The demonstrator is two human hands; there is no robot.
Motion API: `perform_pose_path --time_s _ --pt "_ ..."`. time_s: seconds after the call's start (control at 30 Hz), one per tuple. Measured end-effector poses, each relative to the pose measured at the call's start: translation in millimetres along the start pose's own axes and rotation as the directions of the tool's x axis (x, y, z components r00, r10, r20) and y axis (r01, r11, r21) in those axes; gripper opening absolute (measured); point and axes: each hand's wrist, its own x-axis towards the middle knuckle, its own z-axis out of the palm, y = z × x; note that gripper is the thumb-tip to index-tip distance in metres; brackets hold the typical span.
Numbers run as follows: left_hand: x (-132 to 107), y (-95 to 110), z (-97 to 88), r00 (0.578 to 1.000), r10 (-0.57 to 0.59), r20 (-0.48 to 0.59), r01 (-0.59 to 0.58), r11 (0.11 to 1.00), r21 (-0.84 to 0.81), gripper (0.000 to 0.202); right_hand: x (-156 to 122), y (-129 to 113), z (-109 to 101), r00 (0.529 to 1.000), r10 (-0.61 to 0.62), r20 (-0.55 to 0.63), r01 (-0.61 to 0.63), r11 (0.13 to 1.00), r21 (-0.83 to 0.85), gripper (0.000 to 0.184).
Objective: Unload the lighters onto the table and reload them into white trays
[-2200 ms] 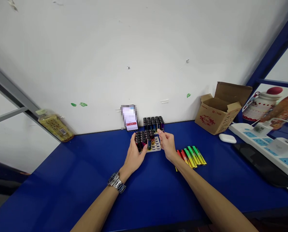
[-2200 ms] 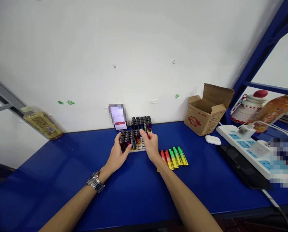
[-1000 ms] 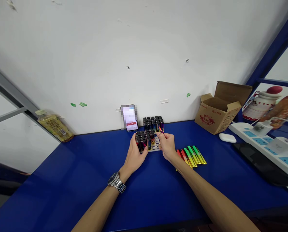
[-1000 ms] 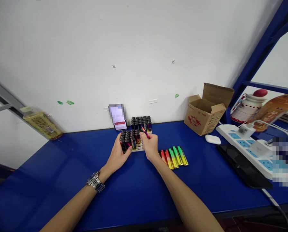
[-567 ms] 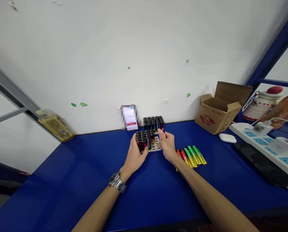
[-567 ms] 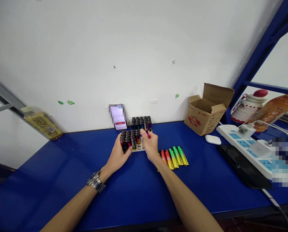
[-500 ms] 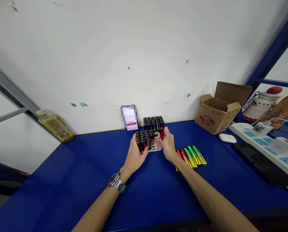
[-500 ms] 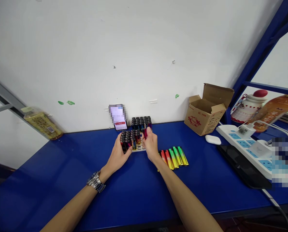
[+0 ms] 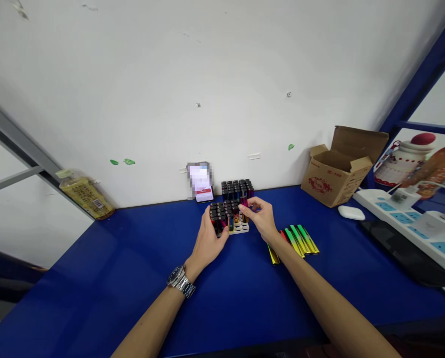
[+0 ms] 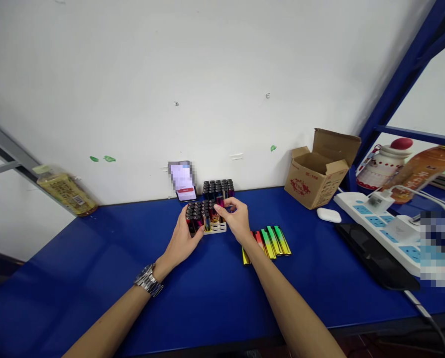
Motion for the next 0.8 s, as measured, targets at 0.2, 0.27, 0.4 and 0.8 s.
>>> perform_pose_path --time_s 0.2,0.27,0.4,0.8 --pt "0 1 -0.5 1.000 -0.015 0.000 0.015 1.000 -0.024 0.071 1 3 -5 0.978 0.104 0.178 -0.098 0.994 -0.041 0.037" --pt "0 1 -0.8 1.000 -0.012 0.001 0.012 0.999 -0.036 0.070 0 4 -6 0.964 0.097 0.249 -0.067 0.990 -0.125 0.032" --pt "0 1 -1.5 1.000 -0.008 0.000 0.008 0.999 -0.045 0.069 -1 0 -7 0.941 0.047 0.335 0.045 0.964 -0.262 0.024" --pt "-2 1 1.7 0.974 0.051 -0.220 -0.029 0.995 0.100 0.079 -2 -18 -7 0.866 0.040 0.499 0.359 0.645 -0.674 0.020"
